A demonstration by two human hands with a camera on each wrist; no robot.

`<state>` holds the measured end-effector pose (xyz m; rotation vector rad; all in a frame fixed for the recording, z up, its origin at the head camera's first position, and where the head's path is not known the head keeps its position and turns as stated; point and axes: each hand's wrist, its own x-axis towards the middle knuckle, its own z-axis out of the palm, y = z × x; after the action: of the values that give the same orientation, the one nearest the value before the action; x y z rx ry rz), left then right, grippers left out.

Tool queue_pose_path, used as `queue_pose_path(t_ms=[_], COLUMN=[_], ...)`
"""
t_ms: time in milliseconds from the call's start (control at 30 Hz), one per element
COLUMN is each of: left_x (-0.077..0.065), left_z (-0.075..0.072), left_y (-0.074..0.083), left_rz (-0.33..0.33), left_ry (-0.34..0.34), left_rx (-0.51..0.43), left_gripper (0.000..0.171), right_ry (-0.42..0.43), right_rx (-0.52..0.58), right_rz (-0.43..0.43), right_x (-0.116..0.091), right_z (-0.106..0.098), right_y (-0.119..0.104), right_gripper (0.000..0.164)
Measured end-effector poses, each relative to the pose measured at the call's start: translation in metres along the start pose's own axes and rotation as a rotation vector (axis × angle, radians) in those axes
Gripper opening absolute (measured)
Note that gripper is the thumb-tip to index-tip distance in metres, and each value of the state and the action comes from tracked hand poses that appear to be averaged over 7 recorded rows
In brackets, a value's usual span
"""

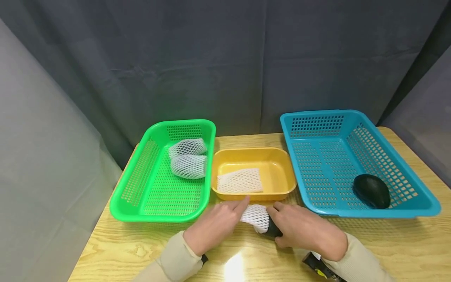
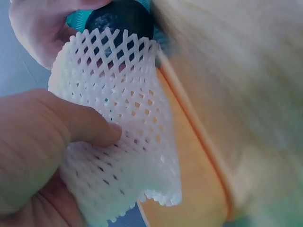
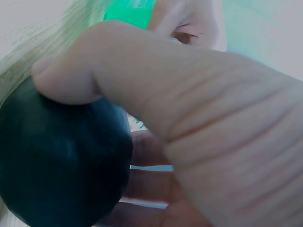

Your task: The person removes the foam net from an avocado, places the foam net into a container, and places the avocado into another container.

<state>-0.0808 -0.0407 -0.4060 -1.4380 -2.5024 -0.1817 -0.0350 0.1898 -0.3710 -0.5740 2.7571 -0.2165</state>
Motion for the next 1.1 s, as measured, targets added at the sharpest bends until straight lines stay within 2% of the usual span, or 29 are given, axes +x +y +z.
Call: queue_pose_path(t_ms=[167,400,567,833,1100], left_x=[0.004,0.01,0.017,0.032,0.046], left_z=[-0.012,-0.029,-0.039,-0.052,-0.062], left_y=[-0.004,-0.01,-0.013,-0.02,-0.031], left_rz=[0.029,0.043,0.042,0.036,-0.042], left_ry=[0.016,0.019,0.014,0.045,-0.077], left_rx=[0.052,0.07,0.072,0.08,-0.061], left_gripper=[0.043,0.039,0.039,0.036,0.048], right_ry=[-0.003,-0.023,-0.009,-0.007,-0.001], right_rx=[0.01,0.053,0.038,0.003,-0.007], right_rz=[0.003,0.013,0.001,0.002,-0.007], right_x=[0.001,0.001,-0.001,-0.003,-0.003], right_z=[-0.002,-0.003,-0.003,-0.003,-0.001], right_y=[-0.001,-0.002,0.0,0.0,-0.001], right_gripper=[0.053,0.055,0.055,0.062,0.06])
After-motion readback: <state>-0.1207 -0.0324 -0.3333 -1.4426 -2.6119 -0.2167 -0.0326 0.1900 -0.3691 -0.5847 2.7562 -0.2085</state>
